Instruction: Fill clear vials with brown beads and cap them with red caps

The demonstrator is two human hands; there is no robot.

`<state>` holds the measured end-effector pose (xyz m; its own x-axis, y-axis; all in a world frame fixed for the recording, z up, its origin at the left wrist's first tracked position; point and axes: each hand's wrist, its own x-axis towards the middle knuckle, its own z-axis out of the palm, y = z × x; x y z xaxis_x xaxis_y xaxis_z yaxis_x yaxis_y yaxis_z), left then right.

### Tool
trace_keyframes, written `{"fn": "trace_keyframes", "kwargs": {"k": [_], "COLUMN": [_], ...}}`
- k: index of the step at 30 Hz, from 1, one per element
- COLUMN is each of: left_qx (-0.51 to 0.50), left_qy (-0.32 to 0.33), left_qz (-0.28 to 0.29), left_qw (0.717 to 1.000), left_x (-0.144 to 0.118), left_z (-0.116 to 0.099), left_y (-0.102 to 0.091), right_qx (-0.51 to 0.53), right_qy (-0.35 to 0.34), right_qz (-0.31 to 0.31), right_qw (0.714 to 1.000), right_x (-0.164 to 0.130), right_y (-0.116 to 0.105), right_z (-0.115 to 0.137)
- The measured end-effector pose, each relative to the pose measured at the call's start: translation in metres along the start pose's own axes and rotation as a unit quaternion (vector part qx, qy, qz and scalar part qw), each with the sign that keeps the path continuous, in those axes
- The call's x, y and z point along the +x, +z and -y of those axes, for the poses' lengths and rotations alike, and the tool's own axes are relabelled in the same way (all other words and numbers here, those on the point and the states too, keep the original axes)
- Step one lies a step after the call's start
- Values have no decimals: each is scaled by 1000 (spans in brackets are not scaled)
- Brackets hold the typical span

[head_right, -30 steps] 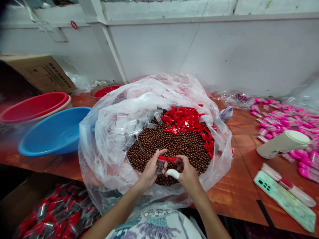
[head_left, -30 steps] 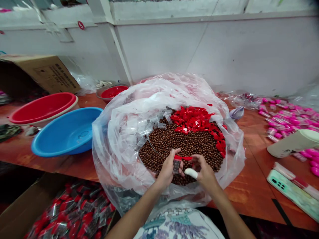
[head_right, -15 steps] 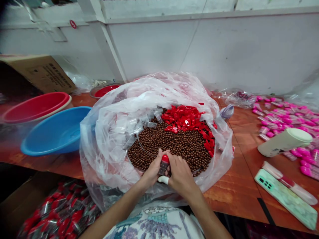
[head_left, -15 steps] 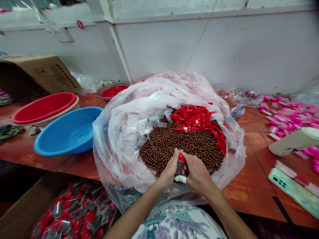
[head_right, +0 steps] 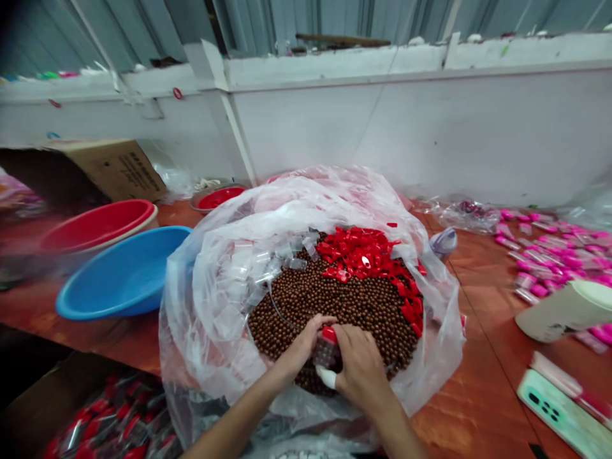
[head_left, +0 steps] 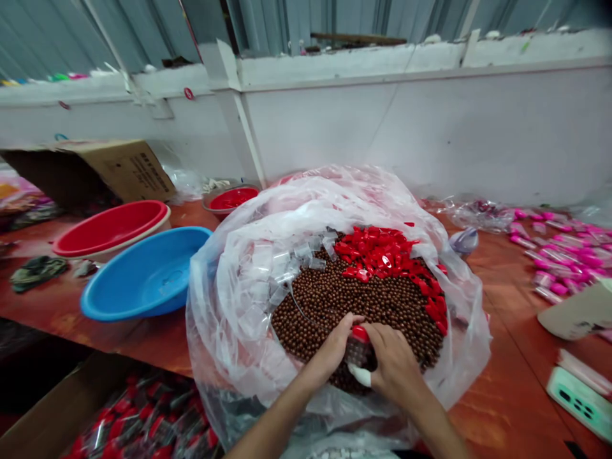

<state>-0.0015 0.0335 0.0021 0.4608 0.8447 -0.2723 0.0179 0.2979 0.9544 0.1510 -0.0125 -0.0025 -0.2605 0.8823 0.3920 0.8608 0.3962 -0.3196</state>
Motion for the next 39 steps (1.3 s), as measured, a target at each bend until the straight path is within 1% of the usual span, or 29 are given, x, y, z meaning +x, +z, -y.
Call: {"fn": "trace_keyframes", "kwargs": {"k": [1, 2, 3, 4, 5, 6, 7, 9, 11, 13, 16, 19, 23, 28, 32, 34, 37, 39], "left_qx": [73, 153, 239, 323, 399, 466, 516, 540, 539, 537, 526, 504, 458, 366, 271, 222, 163, 97], "left_qy": [46, 96, 148, 188, 207, 207, 200, 190, 181, 172, 157, 136, 115, 104, 92, 85, 82, 70], "left_qz": [-23, -58, -106, -154, -189, -204, -206, -198, -184, -172, -154, -135, -110, -56, -22, -11, -5, 5], "left_qw": [996, 982, 954, 915, 873, 836, 807, 796, 802, 808, 821, 842, 875, 923, 958, 971, 983, 993], "left_x": [8, 18, 29, 41, 54, 66, 78, 97, 110, 116, 116, 115, 116, 122, 120, 116, 106, 98], "left_z": [-6, -13, -20, -28, -34, -40, -45, -50, -52, -51, -45, -38, -28, -20, -20, -22, -23, -23], "left_y": [-10, -21, -33, -46, -59, -71, -81, -97, -105, -109, -111, -111, -110, -99, -85, -77, -66, -60], "right_qx": [-15, -34, -54, -76, -97, -113, -127, -139, -131, -110, -75, -51, -34, -17, -4, 0, 11, 21], "right_qy": [23, 46, 68, 89, 107, 120, 129, 128, 113, 94, 63, 34, 25, 33, 44, 48, 51, 52], "right_qz": [-2, -6, -10, -12, -9, -5, -3, 0, 0, -1, 1, 17, 38, 46, 46, 42, 31, 25], "right_qw": [1000, 998, 996, 993, 990, 986, 983, 982, 985, 989, 995, 998, 998, 998, 998, 998, 998, 998], "right_x": [-1, -3, -5, -8, -12, -15, -18, -21, -18, -11, 4, 17, 25, 19, 11, 9, 11, 15], "right_y": [-2, -5, -8, -11, -13, -15, -17, -18, -17, -14, -6, 1, 6, 12, 11, 9, 7, 6], "right_z": [-8, -17, -28, -40, -50, -60, -68, -77, -77, -73, -66, -61, -57, -61, -68, -71, -75, -77]}}
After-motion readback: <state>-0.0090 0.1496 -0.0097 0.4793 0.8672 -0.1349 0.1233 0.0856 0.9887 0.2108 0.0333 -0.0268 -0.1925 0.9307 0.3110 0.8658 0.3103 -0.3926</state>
